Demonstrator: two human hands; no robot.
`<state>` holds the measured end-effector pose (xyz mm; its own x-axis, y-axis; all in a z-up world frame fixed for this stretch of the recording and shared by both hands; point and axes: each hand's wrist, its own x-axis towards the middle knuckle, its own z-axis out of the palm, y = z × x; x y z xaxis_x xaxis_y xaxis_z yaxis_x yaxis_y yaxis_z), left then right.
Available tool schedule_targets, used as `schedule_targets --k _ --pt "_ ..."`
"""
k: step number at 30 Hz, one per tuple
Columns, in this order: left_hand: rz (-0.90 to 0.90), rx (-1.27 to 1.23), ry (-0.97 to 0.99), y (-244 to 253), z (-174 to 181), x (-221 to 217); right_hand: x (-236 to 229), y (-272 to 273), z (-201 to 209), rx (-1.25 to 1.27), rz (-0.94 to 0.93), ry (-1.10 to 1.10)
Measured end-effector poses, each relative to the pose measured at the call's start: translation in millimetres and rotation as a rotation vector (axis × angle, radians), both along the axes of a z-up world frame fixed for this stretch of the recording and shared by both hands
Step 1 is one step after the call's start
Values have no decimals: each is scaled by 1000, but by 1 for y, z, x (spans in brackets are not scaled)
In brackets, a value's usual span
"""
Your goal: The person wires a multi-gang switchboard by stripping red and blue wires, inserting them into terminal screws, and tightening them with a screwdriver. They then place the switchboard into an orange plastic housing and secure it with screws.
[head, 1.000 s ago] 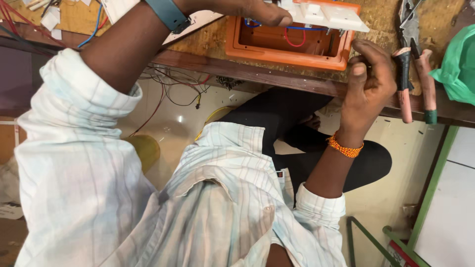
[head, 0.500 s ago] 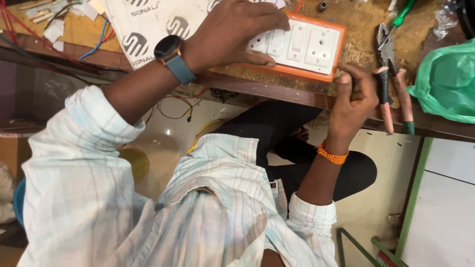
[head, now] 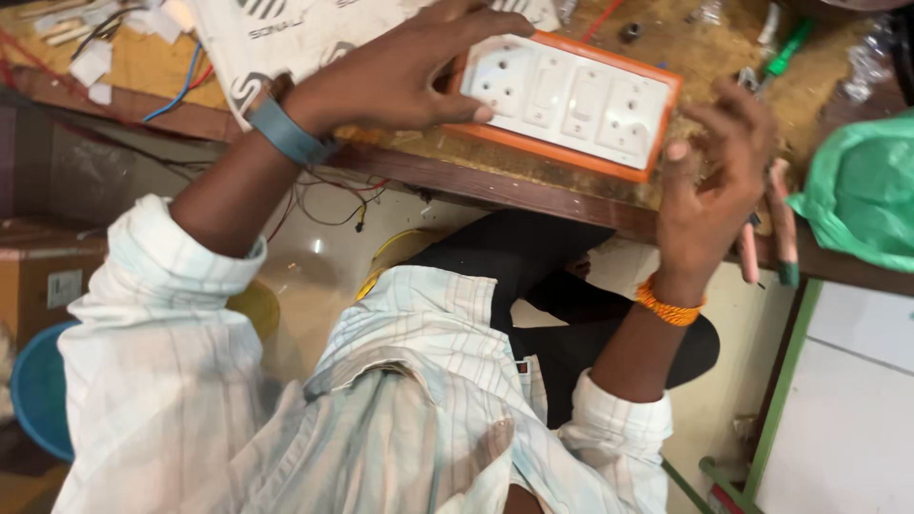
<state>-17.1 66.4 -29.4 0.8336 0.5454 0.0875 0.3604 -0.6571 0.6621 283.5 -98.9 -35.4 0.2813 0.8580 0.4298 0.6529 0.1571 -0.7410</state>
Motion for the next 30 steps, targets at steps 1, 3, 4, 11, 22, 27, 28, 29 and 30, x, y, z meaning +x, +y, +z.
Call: schedule_targets --k 1,3,4,11,22,27,28,29,30 --pt "-62 -98 -12 5 2 -4 -2 7 7 36 47 -111" --pt "-140 -25 -115 10 3 -8 -13 22 20 57 158 -288" --pt "-180 13 -164 12 3 -9 -20 30 23 45 221 -357" --pt "-61 -210 -221 -1 -7 -7 -41 59 31 -188 303 -380" --pt "215 241 117 -79 18 18 -31 31 28 -231 281 -82" --pt "155 351 22 -89 16 40 -32 26 14 -72 47 -204" --pt "160 372 28 -87 16 42 -31 25 11 -70 3 -215" --pt "184 371 30 -84 16 43 -31 22 7 -70 -43 -220" --pt "208 371 32 -81 15 43 -29 22 4 -95 -21 -73"
